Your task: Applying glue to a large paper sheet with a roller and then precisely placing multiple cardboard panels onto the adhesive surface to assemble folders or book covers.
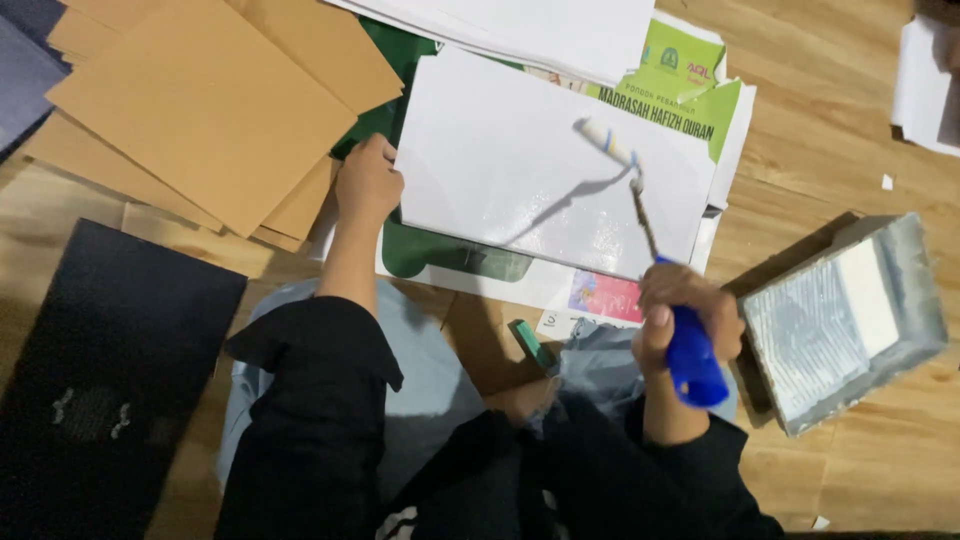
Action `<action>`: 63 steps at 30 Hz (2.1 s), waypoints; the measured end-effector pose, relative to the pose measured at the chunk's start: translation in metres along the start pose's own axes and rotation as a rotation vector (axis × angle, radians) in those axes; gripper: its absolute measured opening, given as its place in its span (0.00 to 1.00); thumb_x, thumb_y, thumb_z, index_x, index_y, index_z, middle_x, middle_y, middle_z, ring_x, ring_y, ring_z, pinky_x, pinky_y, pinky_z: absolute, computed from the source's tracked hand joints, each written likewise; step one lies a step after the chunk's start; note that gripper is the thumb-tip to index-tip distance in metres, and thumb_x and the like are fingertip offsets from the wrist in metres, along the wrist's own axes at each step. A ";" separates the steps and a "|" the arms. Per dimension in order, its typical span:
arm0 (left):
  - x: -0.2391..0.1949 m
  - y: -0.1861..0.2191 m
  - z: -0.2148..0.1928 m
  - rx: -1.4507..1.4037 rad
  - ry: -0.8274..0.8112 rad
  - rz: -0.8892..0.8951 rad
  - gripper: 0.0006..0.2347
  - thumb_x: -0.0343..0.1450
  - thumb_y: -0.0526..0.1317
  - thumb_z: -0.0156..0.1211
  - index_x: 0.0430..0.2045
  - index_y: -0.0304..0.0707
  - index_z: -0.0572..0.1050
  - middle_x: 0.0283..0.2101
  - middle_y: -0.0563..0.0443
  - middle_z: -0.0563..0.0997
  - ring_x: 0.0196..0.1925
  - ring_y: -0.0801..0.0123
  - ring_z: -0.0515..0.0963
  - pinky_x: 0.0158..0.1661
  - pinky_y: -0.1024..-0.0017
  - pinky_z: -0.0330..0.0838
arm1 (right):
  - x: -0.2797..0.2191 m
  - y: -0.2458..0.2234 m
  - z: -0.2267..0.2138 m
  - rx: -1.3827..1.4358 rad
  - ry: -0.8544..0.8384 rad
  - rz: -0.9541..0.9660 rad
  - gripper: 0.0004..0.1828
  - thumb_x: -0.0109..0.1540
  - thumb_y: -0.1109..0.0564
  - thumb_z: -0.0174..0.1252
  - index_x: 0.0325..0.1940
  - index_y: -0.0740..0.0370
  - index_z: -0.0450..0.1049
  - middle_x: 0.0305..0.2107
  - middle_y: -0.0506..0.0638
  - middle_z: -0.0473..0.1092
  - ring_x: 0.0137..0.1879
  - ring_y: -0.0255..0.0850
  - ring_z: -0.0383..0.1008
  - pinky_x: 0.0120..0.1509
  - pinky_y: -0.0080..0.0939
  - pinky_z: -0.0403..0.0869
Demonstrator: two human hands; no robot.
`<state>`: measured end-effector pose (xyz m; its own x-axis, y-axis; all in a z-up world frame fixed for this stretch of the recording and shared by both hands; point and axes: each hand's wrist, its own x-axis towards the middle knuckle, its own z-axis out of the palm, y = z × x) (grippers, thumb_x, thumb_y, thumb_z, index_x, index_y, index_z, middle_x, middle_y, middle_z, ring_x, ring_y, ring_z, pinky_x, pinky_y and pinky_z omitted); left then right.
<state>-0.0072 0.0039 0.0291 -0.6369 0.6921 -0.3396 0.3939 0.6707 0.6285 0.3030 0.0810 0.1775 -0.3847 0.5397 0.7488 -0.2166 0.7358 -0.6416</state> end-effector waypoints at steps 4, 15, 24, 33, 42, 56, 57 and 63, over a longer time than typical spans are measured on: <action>-0.011 0.005 -0.005 -0.033 0.009 0.011 0.08 0.66 0.29 0.49 0.36 0.35 0.70 0.35 0.41 0.73 0.40 0.49 0.77 0.38 0.54 0.73 | 0.010 0.043 -0.026 -0.022 0.047 -0.077 0.14 0.63 0.58 0.51 0.30 0.72 0.59 0.13 0.54 0.59 0.18 0.41 0.60 0.29 0.41 0.67; -0.006 0.006 -0.004 -0.018 -0.057 -0.051 0.08 0.66 0.28 0.47 0.35 0.39 0.70 0.40 0.47 0.74 0.38 0.56 0.74 0.31 0.61 0.69 | 0.013 0.028 -0.024 -0.238 0.140 -0.027 0.17 0.62 0.52 0.52 0.29 0.65 0.55 0.12 0.53 0.55 0.16 0.42 0.57 0.23 0.39 0.60; 0.000 0.005 -0.003 -0.007 -0.042 -0.046 0.08 0.65 0.28 0.47 0.33 0.39 0.69 0.40 0.47 0.73 0.37 0.56 0.74 0.30 0.60 0.69 | 0.005 0.002 -0.019 -0.229 0.083 0.018 0.14 0.63 0.54 0.50 0.30 0.61 0.55 0.12 0.50 0.56 0.18 0.39 0.57 0.23 0.37 0.60; -0.005 0.005 -0.004 -0.029 -0.018 -0.047 0.08 0.65 0.28 0.48 0.32 0.39 0.71 0.40 0.48 0.74 0.37 0.57 0.75 0.33 0.61 0.70 | 0.008 0.026 -0.141 -0.206 0.366 -0.060 0.09 0.62 0.57 0.48 0.28 0.57 0.58 0.13 0.49 0.55 0.16 0.40 0.55 0.22 0.40 0.58; 0.000 -0.011 0.012 0.005 -0.005 -0.004 0.08 0.63 0.28 0.48 0.32 0.40 0.70 0.37 0.51 0.74 0.37 0.60 0.74 0.31 0.61 0.69 | 0.002 0.022 -0.119 -0.192 0.305 -0.036 0.09 0.60 0.60 0.50 0.32 0.58 0.55 0.09 0.45 0.51 0.12 0.36 0.49 0.16 0.38 0.48; 0.003 -0.009 0.016 0.008 0.068 0.032 0.09 0.63 0.29 0.47 0.31 0.41 0.72 0.36 0.50 0.75 0.38 0.58 0.74 0.32 0.59 0.69 | 0.008 0.033 -0.120 -0.238 0.340 -0.039 0.10 0.60 0.57 0.50 0.32 0.62 0.56 0.10 0.48 0.52 0.13 0.38 0.50 0.17 0.38 0.50; 0.003 -0.013 0.017 0.012 0.081 0.042 0.08 0.63 0.29 0.48 0.31 0.42 0.72 0.36 0.50 0.74 0.37 0.57 0.75 0.32 0.58 0.69 | 0.006 0.030 -0.122 -0.194 0.331 -0.022 0.09 0.61 0.57 0.49 0.34 0.61 0.57 0.10 0.48 0.52 0.13 0.37 0.50 0.19 0.38 0.50; 0.004 -0.011 0.014 0.042 0.067 0.018 0.09 0.62 0.29 0.49 0.31 0.42 0.71 0.35 0.52 0.75 0.37 0.58 0.74 0.33 0.58 0.69 | 0.008 0.039 -0.128 -0.080 0.320 0.013 0.06 0.62 0.59 0.48 0.38 0.56 0.57 0.13 0.46 0.52 0.16 0.36 0.51 0.22 0.38 0.53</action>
<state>-0.0051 0.0031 0.0105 -0.6718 0.6859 -0.2796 0.4322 0.6696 0.6040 0.4059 0.1665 0.1794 -0.0823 0.6411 0.7630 -0.1375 0.7510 -0.6458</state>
